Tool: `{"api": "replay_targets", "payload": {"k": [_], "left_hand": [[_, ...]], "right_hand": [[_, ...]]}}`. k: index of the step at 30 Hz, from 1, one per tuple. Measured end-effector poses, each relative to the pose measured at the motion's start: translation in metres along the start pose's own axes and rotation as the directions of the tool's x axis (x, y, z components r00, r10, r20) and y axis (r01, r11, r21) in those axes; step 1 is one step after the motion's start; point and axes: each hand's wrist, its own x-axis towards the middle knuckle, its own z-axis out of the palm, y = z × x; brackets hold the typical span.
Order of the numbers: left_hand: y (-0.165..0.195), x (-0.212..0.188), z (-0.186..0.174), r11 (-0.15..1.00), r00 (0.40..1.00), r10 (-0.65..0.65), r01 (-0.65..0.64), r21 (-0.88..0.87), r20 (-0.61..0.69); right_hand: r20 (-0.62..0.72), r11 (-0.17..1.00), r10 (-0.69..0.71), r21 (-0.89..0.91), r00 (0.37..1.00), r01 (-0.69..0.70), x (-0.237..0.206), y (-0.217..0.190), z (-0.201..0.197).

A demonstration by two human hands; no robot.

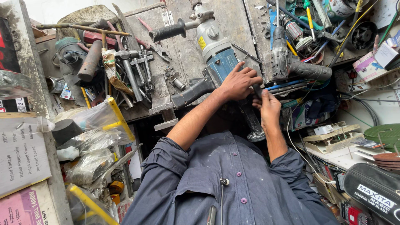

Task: The person works at a cluttered workbench repairing a blue electric drill. They use a screwdriver to loosen fasteners on the drill body, detach a metal housing and gear components, handle small parts, and press the housing pieces together by hand.

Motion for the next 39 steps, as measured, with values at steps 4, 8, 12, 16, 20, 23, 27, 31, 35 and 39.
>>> {"api": "replay_targets", "payload": {"k": [4,8,12,16,20,23,27,31,35,39], "left_hand": [[-0.001,0.0,-0.004,0.994,0.991,0.097,-0.1,-0.035,-0.089],[0.001,0.0,-0.008,0.998,0.997,0.048,-0.051,-0.037,-0.067],[0.005,-0.001,-0.006,0.999,0.998,-0.04,0.039,-0.016,-0.038],[0.003,-0.003,-0.005,0.995,0.987,0.078,-0.086,-0.049,-0.143],[0.002,-0.002,-0.004,0.997,0.99,0.077,-0.078,-0.005,-0.115],[0.003,-0.002,-0.003,1.0,0.998,0.004,-0.003,0.005,-0.055],[0.004,-0.002,-0.003,1.0,0.995,0.026,-0.026,-0.003,-0.094],[0.006,-0.001,-0.005,0.999,0.996,0.036,-0.034,0.023,-0.081],[0.008,-0.003,-0.007,0.999,0.995,0.047,-0.046,0.007,-0.085],[0.007,-0.004,-0.007,0.996,0.991,0.087,-0.086,0.019,-0.098]], "right_hand": [[0.122,0.923,-0.371,-0.064,0.921,0.38,0.001,0.012,0.0],[0.053,0.984,-0.176,0.039,0.983,0.174,0.001,0.009,-0.004],[0.059,0.999,0.046,0.022,0.997,-0.047,-0.001,0.004,-0.005],[0.121,0.927,-0.338,-0.127,0.933,0.353,-0.004,0.005,0.002],[0.125,0.945,-0.301,-0.095,0.945,0.314,-0.01,-0.003,0.004],[0.048,0.996,-0.04,-0.08,0.998,0.044,-0.012,-0.012,0.004],[0.082,0.962,-0.237,-0.116,0.968,0.246,-0.012,-0.014,0.005],[0.044,0.97,-0.211,-0.11,0.976,0.215,-0.012,-0.01,0.006],[0.078,0.889,-0.427,-0.146,0.901,0.434,-0.014,-0.008,0.007],[0.074,0.856,-0.451,-0.246,0.889,0.455,-0.013,-0.006,0.008]]}}
